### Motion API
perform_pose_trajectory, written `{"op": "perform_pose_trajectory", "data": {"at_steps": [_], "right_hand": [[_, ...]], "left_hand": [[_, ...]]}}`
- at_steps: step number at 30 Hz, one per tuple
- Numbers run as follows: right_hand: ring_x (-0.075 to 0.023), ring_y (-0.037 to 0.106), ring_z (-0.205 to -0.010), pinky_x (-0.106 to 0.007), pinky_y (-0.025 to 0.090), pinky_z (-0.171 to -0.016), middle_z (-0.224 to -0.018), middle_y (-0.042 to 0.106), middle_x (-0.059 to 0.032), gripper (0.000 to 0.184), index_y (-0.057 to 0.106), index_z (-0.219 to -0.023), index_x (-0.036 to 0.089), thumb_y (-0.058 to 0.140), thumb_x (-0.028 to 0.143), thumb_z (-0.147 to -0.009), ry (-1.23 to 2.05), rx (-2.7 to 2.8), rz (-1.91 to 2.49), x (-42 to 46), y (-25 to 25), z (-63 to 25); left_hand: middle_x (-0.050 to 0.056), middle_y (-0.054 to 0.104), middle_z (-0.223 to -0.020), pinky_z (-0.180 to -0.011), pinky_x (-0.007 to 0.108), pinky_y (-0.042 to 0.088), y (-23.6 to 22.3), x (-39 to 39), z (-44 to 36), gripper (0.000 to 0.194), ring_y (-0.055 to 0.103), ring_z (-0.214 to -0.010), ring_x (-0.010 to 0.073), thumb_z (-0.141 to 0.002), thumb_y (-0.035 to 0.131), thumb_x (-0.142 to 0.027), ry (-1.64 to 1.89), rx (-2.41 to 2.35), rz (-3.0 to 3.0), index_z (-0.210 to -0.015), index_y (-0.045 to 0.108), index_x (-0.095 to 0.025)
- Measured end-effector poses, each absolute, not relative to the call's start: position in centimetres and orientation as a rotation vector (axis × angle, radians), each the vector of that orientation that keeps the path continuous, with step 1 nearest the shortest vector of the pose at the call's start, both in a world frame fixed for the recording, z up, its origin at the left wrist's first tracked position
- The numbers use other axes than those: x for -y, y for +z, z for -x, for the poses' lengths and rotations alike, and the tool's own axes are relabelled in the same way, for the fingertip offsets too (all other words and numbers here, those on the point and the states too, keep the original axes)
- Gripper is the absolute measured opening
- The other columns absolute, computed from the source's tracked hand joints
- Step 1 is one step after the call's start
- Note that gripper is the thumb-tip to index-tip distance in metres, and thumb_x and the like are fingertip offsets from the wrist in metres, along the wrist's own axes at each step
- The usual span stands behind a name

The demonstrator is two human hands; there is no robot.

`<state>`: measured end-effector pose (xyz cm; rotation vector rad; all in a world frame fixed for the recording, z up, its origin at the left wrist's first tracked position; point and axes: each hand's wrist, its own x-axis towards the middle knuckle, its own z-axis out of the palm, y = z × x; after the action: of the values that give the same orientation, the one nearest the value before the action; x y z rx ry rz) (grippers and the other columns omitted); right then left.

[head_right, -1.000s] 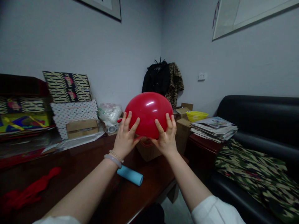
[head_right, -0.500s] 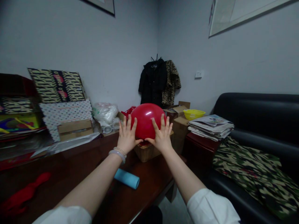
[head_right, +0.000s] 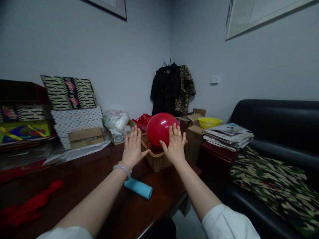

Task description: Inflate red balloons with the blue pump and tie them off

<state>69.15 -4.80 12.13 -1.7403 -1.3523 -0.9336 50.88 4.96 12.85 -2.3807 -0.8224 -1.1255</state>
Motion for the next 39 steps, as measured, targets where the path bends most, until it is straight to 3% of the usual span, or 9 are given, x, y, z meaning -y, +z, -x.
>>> {"op": "perform_pose_trajectory", "data": {"at_steps": [7,21,39], "right_hand": [[-0.0263,0.013,-0.146,-0.056,0.010,-0.115,-0.159,0.016,-0.0132,0.073,-0.002,-0.153,0.019,0.038,0.045,-0.097,-0.904,1.343,1.748,5.1,11.4,-68.4],[-0.0259,0.014,-0.146,-0.054,0.009,-0.115,-0.158,0.019,-0.0153,0.068,0.009,-0.152,0.015,0.038,0.043,-0.097,-0.823,1.423,1.818,5.1,8.0,-65.5],[-0.0247,0.019,-0.145,-0.054,0.006,-0.114,-0.156,0.026,-0.0124,0.063,0.017,-0.151,0.017,0.036,0.043,-0.097,-0.593,1.632,1.859,5.1,4.9,-58.0]], "left_hand": [[0.021,0.006,-0.157,-0.115,0.055,0.005,12.4,-4.1,-48.9,0.104,0.002,-0.145,0.0317,-0.080,0.061,-0.050,-1.125,0.852,2.364,-0.152,0.001,-0.005],[0.021,0.011,-0.157,-0.116,0.053,0.007,9.8,-1.6,-46.5,0.097,0.002,-0.146,0.0295,-0.080,0.064,-0.042,-1.096,0.881,2.413,-0.151,0.012,-0.003],[0.020,0.012,-0.157,-0.116,0.053,0.009,6.8,-0.4,-38.6,0.092,0.005,-0.146,0.0298,-0.082,0.061,-0.037,-1.050,0.987,2.408,-0.151,0.010,-0.004]]}}
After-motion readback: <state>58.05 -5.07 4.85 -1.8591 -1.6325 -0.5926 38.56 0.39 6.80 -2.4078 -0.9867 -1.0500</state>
